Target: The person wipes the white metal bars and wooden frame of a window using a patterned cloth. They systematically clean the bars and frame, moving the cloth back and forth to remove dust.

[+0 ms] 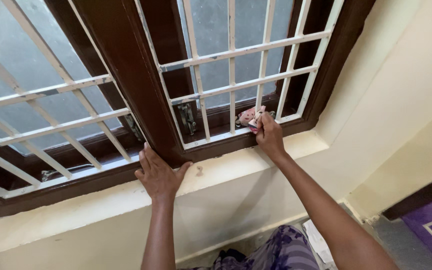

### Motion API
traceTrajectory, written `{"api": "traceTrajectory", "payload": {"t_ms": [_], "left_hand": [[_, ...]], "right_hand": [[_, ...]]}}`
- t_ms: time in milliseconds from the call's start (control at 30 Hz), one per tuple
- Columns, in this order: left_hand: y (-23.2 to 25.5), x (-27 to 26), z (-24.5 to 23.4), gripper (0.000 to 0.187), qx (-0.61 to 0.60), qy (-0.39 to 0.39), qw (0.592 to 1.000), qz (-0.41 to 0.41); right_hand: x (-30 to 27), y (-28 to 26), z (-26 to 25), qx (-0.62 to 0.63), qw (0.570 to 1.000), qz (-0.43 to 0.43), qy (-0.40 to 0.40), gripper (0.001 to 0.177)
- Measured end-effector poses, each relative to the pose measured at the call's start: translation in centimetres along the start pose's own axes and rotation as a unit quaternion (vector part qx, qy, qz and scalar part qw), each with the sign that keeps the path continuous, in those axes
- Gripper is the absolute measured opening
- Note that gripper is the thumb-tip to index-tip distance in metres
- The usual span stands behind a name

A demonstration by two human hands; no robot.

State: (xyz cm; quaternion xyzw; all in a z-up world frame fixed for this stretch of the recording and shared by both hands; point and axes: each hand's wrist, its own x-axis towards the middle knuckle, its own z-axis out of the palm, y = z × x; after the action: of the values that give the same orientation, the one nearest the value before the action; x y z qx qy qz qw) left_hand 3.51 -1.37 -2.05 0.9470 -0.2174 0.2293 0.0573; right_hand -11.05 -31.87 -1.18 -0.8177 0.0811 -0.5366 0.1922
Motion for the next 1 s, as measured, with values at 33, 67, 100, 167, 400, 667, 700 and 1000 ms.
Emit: {"api": "traceTrajectory", "payload": {"t_ms": [33, 67, 100, 167, 400, 667, 700, 1000], "left_hand": [[0.0, 0.2, -0.1, 0.142, -0.013, -0.013, 1.000, -0.005], [0.1, 0.3, -0.2, 0.141, -0.024, 0.002, 1.000, -0.006], [0.0, 0.0, -0.3, 0.140, -0.034, 0.014, 0.999, -0.005], [-0.2, -0.2, -0.4, 0.138, -0.050, 0.024, 0.998, -0.004], [0.1, -0.1, -0.9, 0.137, -0.029, -0.011, 0.999, -0.005], [0.0, 0.0, -0.8, 0.138, -0.029, -0.013, 0.999, -0.005], [-0.1, 0.1, -0.8, 0.137, -0.025, 0.001, 1.000, 0.001], [-0.3, -0.4, -1.1, 0.136, -0.047, 0.003, 0.999, -0.002]], "right_hand": [[-0.2, 0.3, -0.1, 0.020, 0.999, 0.042, -0.005, 0.025], [-0.3, 0.4, -0.4, 0.040, 0.996, 0.084, -0.011, 0.024], [-0.7, 0.3, -0.5, 0.062, 0.990, 0.129, -0.018, 0.024], [-1.7, -0.9, -0.4, 0.117, 0.983, 0.120, 0.070, 0.025], [-1.3, -6.6, 3.2, -0.148, 0.963, -0.189, 0.120, 0.031], [4.7, -5.9, 5.9, 0.151, 0.981, 0.052, 0.113, 0.021], [3.5, -6.2, 5.5, 0.123, 0.987, 0.030, 0.095, 0.021], [0.0, -7.0, 0.9, 0.031, 0.997, 0.022, 0.060, 0.022]]}}
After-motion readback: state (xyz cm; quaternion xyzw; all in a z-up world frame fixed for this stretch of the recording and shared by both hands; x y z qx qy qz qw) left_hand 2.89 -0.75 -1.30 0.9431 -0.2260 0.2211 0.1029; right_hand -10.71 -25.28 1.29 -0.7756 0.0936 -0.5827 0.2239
